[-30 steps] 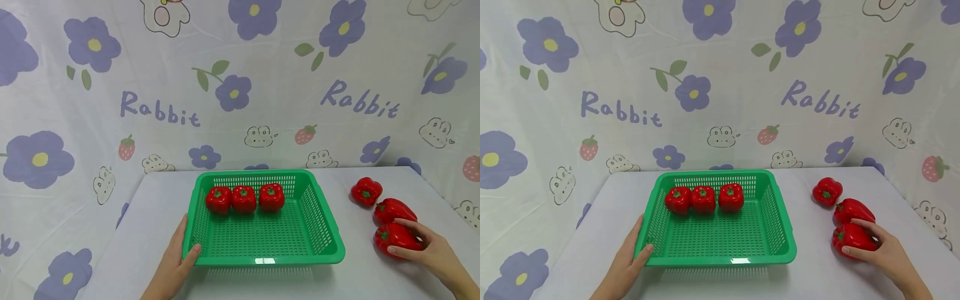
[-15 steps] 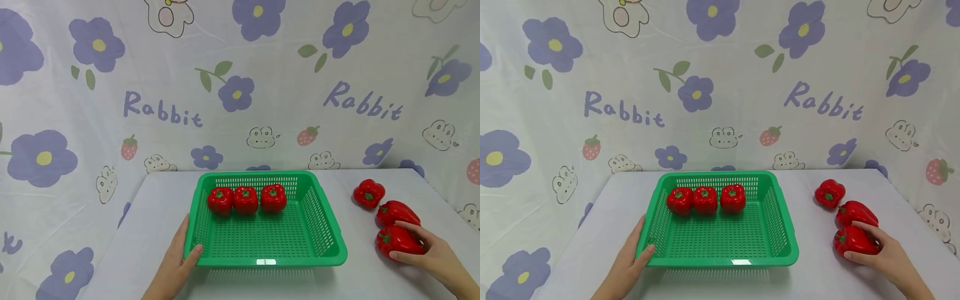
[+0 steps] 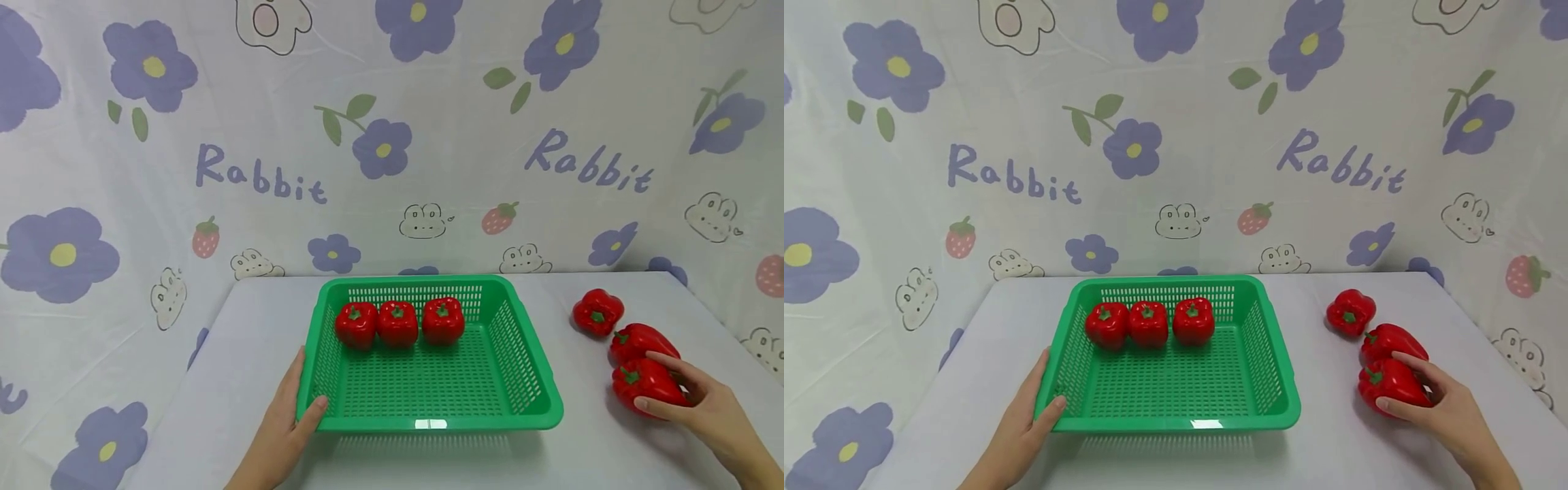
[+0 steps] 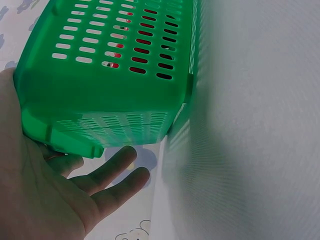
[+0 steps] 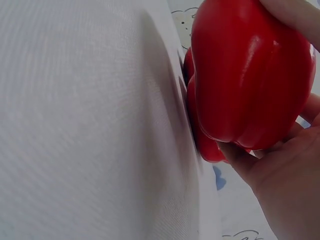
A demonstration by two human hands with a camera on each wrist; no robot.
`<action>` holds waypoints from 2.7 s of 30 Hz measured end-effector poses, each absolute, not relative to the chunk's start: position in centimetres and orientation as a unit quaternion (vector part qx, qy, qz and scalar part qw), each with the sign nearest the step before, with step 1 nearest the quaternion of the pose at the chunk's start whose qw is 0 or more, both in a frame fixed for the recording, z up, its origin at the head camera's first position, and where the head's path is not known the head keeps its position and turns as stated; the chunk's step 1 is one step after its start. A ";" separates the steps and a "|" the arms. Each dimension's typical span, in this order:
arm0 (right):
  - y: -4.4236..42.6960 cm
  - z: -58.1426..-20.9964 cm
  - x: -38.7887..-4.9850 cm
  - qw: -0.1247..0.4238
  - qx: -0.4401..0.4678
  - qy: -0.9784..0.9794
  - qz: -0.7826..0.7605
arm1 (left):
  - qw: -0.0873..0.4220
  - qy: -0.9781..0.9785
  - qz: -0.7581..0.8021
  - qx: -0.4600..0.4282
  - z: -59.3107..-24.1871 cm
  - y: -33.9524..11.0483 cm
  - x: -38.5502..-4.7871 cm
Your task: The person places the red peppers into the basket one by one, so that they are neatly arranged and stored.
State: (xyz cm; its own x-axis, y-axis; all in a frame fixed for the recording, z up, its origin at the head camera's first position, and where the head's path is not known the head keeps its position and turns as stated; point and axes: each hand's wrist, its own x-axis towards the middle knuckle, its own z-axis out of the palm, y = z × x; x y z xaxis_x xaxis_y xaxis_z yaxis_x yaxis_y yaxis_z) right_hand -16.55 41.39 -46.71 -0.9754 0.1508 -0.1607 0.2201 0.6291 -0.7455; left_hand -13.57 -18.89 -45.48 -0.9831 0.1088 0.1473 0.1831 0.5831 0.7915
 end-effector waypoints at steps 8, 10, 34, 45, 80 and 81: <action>41.2 -46.6 -16.7 0.007 0.109 0.893 -0.436 | 0.043 -0.888 -0.451 -0.079 -45.5 -19.0 -13.6; 41.1 -46.5 -16.6 0.003 0.113 0.892 -0.438 | 0.043 -0.887 -0.452 -0.080 -45.5 -19.0 -13.6; 41.0 -46.9 -16.3 -0.028 0.116 0.890 -0.440 | 0.035 -0.890 -0.449 -0.074 -45.3 -18.8 -13.5; 40.9 -47.1 -16.2 -0.030 0.122 0.889 -0.441 | 0.025 -0.887 -0.457 -0.069 -45.1 -18.7 -13.6; 40.1 -47.0 -16.0 -0.062 0.123 0.872 -0.470 | 0.029 -0.892 -0.446 -0.066 -45.0 -18.8 -13.5; 40.0 -47.0 -16.0 -0.064 0.122 0.871 -0.472 | 0.027 -0.892 -0.447 -0.065 -45.0 -18.8 -13.5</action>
State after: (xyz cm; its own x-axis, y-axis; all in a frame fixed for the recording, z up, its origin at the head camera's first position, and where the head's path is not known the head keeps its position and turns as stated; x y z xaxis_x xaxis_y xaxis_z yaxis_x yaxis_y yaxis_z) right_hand -16.01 40.01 -47.00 -0.9621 0.2727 -0.0037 0.1522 0.5255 -0.8371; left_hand -13.51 -18.76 -45.01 -0.9902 0.0919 0.1054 0.1394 0.5927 0.7933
